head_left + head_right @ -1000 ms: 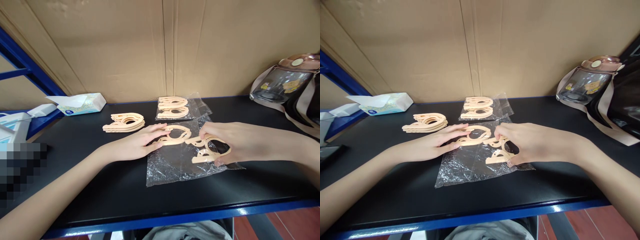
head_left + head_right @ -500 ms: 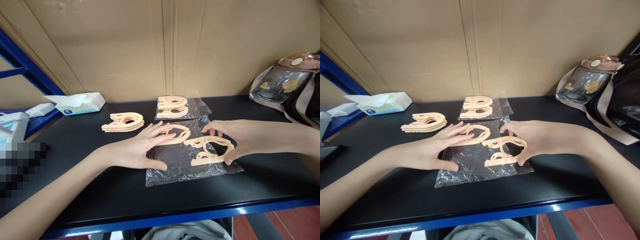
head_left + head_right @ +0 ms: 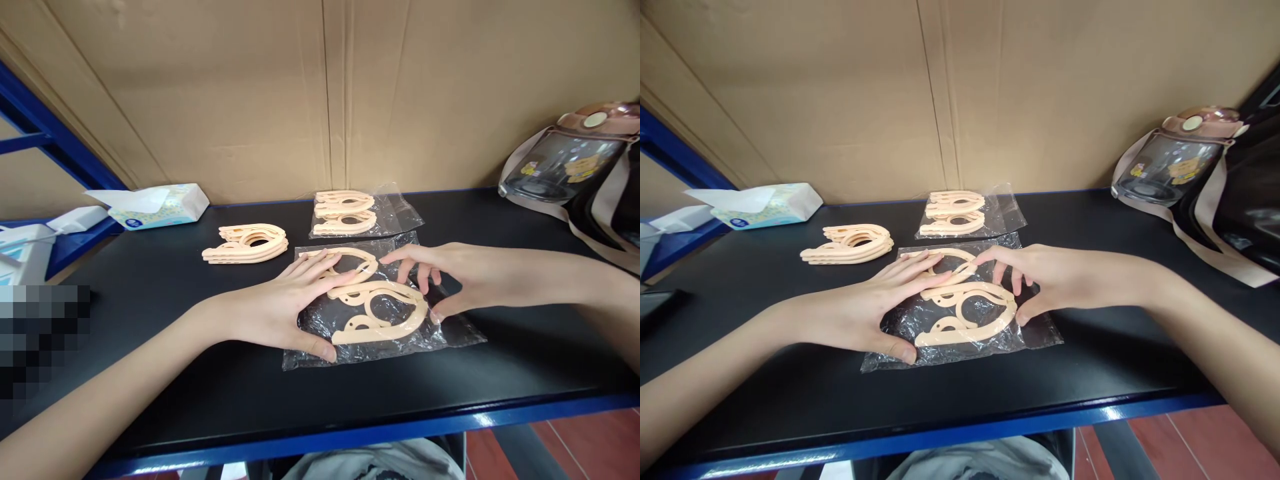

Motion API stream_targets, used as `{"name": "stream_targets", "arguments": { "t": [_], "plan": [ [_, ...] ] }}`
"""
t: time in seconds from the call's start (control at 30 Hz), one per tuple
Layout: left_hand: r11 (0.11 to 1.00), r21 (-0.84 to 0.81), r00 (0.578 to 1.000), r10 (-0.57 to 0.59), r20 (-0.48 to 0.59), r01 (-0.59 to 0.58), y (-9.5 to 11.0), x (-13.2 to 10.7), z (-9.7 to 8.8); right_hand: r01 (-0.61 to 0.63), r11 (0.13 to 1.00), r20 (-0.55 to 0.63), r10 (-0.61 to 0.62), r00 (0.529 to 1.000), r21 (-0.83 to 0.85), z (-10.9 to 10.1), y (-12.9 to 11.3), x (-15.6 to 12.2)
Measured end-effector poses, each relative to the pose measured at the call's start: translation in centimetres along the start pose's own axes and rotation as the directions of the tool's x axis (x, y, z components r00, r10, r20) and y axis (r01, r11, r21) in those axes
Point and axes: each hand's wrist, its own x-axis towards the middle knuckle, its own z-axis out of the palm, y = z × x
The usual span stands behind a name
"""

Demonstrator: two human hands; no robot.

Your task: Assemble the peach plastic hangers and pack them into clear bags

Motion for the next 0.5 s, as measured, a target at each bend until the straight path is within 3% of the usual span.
{"name": "stream_targets", "arguments": {
  "t": [0.27,0.5],
  "plan": [
    [0.999,-0.037,1.000,-0.021,0.021,0.022,0.3,0.0,-0.1,0.057,0.991,-0.029,-0.054,0.998,0.121,0.6,0.6,1.4],
    [0.999,-0.028,0.999,-0.034,0.029,0.035,0.3,0.0,-0.1,0.102,0.990,-0.116,-0.091,0.989,0.098,1.9,0.4,2.2]
  ]
}}
